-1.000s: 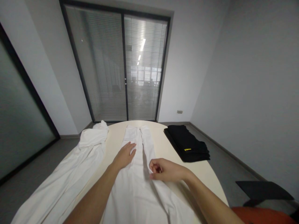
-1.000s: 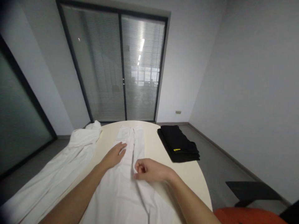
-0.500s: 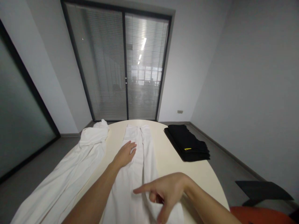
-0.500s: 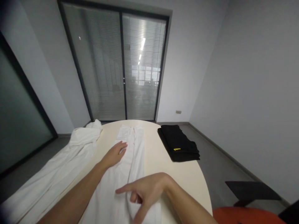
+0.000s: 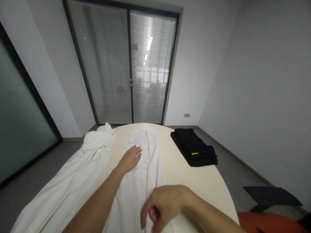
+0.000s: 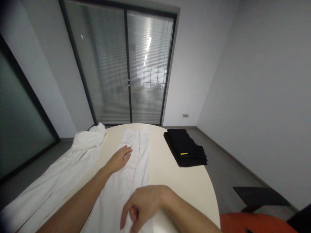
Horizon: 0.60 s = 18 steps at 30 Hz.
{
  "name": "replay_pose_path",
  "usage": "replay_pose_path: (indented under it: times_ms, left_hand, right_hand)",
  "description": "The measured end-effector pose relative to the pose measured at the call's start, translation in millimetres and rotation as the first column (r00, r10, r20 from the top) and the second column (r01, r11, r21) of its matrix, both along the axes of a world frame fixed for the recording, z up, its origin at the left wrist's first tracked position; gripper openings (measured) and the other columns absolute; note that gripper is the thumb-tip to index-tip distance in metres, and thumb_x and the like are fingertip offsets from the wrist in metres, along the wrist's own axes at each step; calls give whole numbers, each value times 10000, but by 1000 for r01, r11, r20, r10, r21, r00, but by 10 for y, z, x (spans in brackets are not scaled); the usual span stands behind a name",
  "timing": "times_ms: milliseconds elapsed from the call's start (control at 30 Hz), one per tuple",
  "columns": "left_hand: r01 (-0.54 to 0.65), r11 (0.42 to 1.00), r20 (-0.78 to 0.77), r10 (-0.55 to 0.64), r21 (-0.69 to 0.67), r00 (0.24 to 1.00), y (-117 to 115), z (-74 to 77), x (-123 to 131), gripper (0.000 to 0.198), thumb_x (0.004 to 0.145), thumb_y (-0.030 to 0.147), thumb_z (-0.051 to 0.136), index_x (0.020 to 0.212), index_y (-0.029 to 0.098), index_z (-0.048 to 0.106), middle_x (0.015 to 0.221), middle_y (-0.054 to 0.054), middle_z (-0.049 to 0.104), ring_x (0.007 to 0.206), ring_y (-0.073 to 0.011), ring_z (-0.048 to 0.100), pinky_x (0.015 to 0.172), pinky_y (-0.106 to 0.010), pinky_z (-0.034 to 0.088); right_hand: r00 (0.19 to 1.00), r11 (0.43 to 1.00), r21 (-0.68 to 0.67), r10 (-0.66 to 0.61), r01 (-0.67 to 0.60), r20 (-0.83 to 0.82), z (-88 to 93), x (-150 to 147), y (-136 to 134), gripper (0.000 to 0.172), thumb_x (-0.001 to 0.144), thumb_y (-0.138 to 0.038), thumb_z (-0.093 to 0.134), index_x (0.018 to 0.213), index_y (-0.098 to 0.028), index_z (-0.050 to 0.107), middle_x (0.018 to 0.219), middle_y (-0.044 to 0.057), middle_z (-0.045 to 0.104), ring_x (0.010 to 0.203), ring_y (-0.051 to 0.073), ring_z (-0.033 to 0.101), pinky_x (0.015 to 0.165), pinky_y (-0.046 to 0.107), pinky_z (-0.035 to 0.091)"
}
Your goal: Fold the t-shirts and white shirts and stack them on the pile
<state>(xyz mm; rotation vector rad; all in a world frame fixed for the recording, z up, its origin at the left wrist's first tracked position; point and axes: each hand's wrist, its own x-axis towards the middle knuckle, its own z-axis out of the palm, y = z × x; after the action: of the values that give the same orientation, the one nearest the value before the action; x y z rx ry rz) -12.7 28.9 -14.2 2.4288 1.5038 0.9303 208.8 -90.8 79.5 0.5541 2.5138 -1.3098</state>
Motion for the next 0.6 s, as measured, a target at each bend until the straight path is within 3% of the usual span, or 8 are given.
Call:
replay_pose_path:
  times_ms: [133,267,367,467,600]
  left_hand:
    - [0,1000,-29,-1,-1,1000,5,1,-3,404,979,342,425,1234,158,677,1373,-91,635,1395,-285,461,1161,-476,396]
    - [1,1000,-29,0,19,1000,-1,2,-5,399,985,327,402,1221,160,677,1337,-94,656,1367,-267,492,1165,-460,390]
    - [-7,999,-32,8,33,999,-23,28,21,365,976,297,409,1186,184,686,1313,-90,663,1348,-257,505,1160,-454,394]
    - [-21,999,-87,24,38,996,-67,116,83,333,968,247,414,1158,207,684,1291,-89,661,1337,-258,500,1155,-452,385]
    - [-24,999,-271,30,25,962,-181,349,179,273,942,211,446,1073,193,685,1225,-134,656,1227,-294,557,1048,-453,453]
  right_hand:
    - [998,995,94,-30,36,-63,2,-55,-17,281,731,-225,823,1002,-207,751,643,-102,563,562,42,529,593,141,385]
    - [966,985,111,-102,131,-236,-31,-69,1,288,749,-263,817,1021,-210,742,620,-109,537,547,37,510,608,141,388]
    - [974,984,145,-74,107,-212,-76,-60,26,300,729,-299,831,1011,-230,756,621,-109,551,558,39,521,611,142,383]
    - [981,988,135,-51,77,-186,-123,-63,44,345,712,-287,841,1042,-240,753,638,-110,561,566,38,530,620,139,387]
    - [977,992,85,-75,94,-197,-153,-24,97,346,716,-249,819,1049,-212,735,639,-106,565,563,46,542,622,146,402]
